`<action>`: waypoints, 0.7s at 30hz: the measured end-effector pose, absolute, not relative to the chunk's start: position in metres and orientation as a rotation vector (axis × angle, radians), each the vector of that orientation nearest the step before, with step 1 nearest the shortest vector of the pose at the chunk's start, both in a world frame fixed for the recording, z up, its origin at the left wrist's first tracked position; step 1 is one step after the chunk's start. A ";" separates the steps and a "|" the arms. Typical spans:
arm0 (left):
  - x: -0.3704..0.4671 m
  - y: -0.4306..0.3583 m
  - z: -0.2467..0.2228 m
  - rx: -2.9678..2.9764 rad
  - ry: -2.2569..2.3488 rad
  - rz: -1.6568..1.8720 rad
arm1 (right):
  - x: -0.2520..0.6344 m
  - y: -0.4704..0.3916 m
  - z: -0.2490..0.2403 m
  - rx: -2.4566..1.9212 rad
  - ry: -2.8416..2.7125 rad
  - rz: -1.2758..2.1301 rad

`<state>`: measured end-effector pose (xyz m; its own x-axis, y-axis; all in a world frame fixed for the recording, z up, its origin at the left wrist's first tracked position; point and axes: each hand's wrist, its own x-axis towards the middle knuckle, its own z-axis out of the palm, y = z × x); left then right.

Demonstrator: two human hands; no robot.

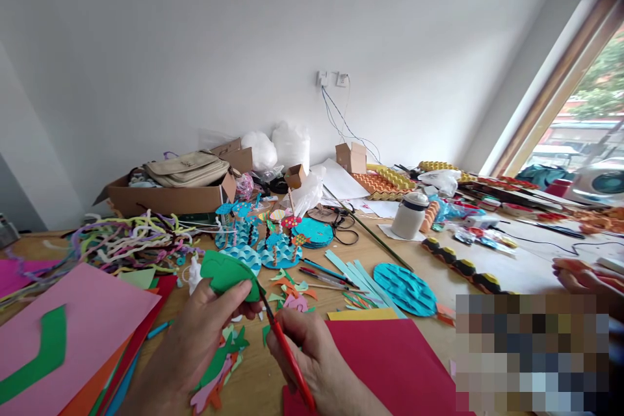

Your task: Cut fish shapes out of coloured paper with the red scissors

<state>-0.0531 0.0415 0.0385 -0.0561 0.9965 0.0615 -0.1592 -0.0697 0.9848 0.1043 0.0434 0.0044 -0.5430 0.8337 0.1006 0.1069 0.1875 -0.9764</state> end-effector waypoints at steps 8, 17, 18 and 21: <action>-0.058 0.039 0.038 1.142 1.141 1.278 | 0.105 0.043 0.005 -0.913 -1.835 1.362; -0.057 0.040 0.041 1.140 1.113 1.280 | 0.105 0.043 0.004 -0.877 -1.823 1.376; -0.056 0.039 0.041 1.139 1.109 1.283 | 0.105 0.043 0.004 -0.876 -1.826 1.369; -0.056 0.039 0.042 1.127 1.107 1.279 | 0.105 0.044 0.004 -0.870 -1.840 1.348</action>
<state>-0.0560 0.0387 0.0422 -0.0012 0.9999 0.0172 -0.1268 -0.0172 0.9918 0.1053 0.0437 0.0036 -0.5404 0.8299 0.1385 0.1182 0.2378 -0.9641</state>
